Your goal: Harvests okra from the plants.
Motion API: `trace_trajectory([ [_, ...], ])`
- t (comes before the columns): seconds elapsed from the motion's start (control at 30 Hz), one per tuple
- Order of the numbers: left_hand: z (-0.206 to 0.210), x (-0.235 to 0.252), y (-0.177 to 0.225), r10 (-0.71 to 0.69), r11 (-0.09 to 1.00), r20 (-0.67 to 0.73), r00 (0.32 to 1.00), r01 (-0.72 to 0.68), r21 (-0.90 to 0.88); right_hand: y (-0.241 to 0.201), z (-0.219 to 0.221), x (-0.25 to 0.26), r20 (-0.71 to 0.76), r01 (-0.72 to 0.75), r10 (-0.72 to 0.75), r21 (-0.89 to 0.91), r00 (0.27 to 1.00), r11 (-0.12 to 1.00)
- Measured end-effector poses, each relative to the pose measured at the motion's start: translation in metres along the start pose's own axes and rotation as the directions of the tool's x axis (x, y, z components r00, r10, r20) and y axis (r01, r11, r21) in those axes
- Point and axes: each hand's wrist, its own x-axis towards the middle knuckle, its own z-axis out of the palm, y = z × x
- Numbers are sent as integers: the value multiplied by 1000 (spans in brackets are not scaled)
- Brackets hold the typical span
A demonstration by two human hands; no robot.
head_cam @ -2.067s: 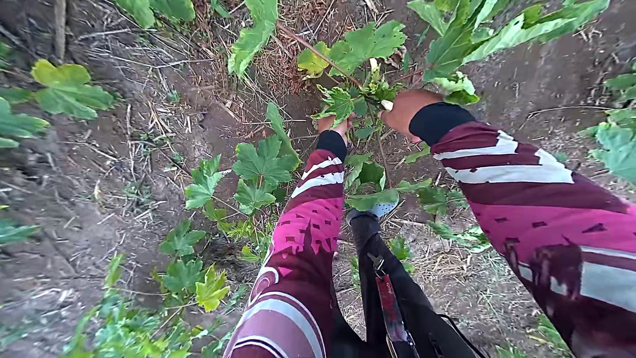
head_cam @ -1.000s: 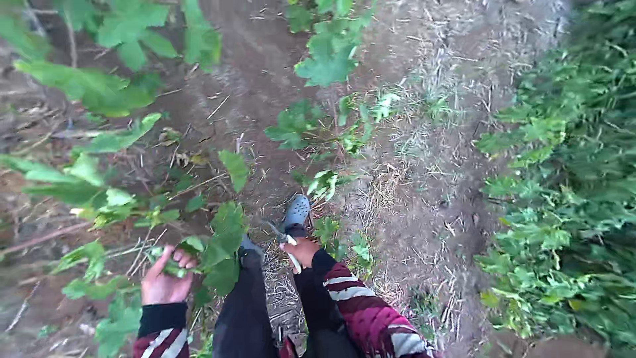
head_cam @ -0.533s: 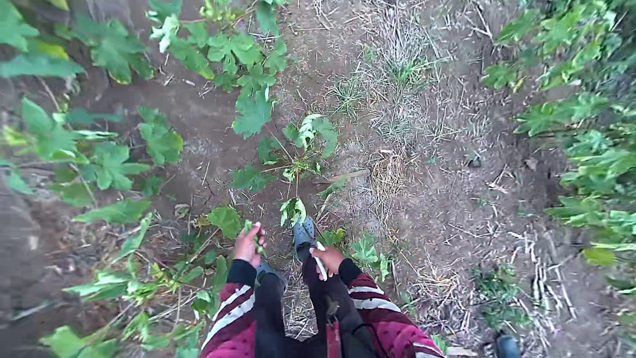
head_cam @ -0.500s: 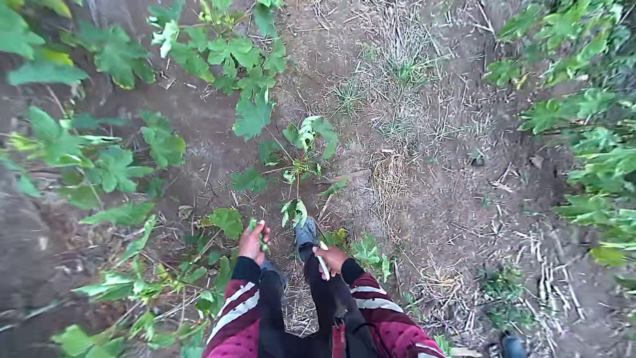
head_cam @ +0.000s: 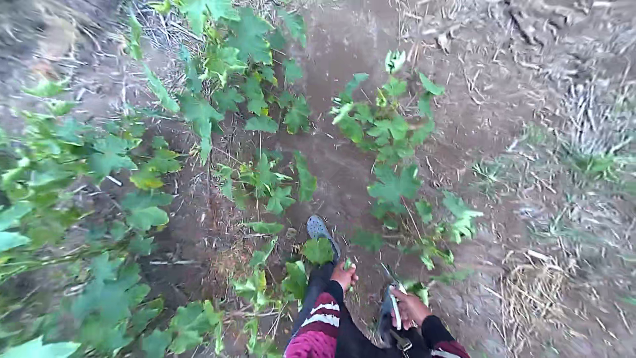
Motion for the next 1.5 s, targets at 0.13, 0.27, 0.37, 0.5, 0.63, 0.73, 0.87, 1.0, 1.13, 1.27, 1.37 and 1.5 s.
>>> trace_trajectory([
  [0.13,-121,-5,67,27,987,-130,991,-48,-156,-96,81,2,56,0,14,-255,998,967],
  [0.27,-240,-6,127,111,912,-385,916,-248,-328,-191,150,-10,103,56,-8,-467,995,882],
  [0.37,-304,-1,151,28,793,-542,840,-349,-500,-248,176,-10,140,96,-23,-542,990,835],
  [0.5,-351,24,166,-128,655,-643,756,-422,-626,-323,180,-4,56,113,-99,-589,994,801],
  [0.63,-371,53,181,-225,627,-669,709,-420,-656,-398,175,20,-19,99,-138,-602,990,792],
  [0.73,-381,80,204,-239,631,-689,684,-430,-645,-459,183,33,-8,109,-149,-641,989,760],
  [0.87,-395,122,233,-250,672,-705,664,-405,-620,-525,211,45,43,142,-158,-708,986,691],
  [1.0,-412,164,239,-219,710,-697,683,-378,-594,-558,251,71,100,120,-68,-868,993,482],
  [1.13,-425,190,242,-210,665,-668,714,-396,-633,-559,299,119,133,136,-34,-911,991,388],
  [1.27,-433,202,228,-230,556,-594,771,-396,-730,-568,349,113,221,209,5,-928,975,308],
  [1.37,-437,202,221,-237,469,-531,814,-383,-796,-568,375,109,261,256,-6,-940,965,225],
  [1.5,-438,195,229,-233,423,-479,846,-355,-834,-571,395,108,250,252,-31,-956,968,149],
])
